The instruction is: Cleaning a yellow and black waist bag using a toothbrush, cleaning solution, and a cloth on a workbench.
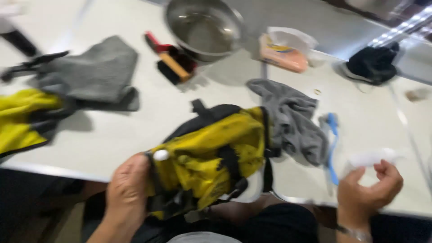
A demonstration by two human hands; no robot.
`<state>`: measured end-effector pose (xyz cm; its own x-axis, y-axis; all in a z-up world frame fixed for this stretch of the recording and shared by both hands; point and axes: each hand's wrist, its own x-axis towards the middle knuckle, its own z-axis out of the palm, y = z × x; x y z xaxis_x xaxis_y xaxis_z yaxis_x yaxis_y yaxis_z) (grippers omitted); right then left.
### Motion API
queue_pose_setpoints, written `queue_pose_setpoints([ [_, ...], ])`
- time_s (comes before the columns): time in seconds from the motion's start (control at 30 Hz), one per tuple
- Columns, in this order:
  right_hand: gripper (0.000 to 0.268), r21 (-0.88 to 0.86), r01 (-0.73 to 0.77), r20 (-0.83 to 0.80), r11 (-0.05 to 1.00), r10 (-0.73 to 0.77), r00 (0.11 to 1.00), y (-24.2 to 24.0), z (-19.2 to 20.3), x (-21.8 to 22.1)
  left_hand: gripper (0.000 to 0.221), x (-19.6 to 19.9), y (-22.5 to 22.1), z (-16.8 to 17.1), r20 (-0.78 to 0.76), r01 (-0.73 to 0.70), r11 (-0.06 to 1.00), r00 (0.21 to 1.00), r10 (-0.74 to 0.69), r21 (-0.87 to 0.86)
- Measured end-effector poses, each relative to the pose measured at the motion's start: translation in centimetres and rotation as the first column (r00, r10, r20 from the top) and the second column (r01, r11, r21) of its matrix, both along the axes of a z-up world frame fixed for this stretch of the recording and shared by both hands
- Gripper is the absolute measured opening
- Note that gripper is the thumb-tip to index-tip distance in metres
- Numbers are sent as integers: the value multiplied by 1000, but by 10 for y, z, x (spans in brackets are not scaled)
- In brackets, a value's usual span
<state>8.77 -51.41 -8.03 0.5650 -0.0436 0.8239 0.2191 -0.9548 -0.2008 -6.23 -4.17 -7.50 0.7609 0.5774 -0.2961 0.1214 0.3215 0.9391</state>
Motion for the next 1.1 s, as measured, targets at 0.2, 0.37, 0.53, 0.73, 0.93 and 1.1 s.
queue_pose_setpoints([
  [0.2,48,-35,195,-748,980,-155,645,38,15,50,39,2,4,7,171,156,985,975,-142,-69],
  [0.37,52,-207,214,-805,955,-291,518,3,8,85,38,3,1,12,250,205,972,953,-171,-116],
  [0.53,30,376,419,-740,826,-4,672,-104,-59,140,35,2,-2,22,400,267,944,900,-173,-192],
  [0.73,23,784,112,-614,610,739,276,-234,-83,194,35,3,0,22,457,305,912,876,-155,-276],
  [0.93,81,867,497,412,-34,609,-678,-79,-2,124,37,4,2,24,429,289,925,889,-162,-248],
  [1.1,22,496,283,-863,821,430,267,173,134,-85,38,3,2,25,413,280,943,892,-186,-181],
])
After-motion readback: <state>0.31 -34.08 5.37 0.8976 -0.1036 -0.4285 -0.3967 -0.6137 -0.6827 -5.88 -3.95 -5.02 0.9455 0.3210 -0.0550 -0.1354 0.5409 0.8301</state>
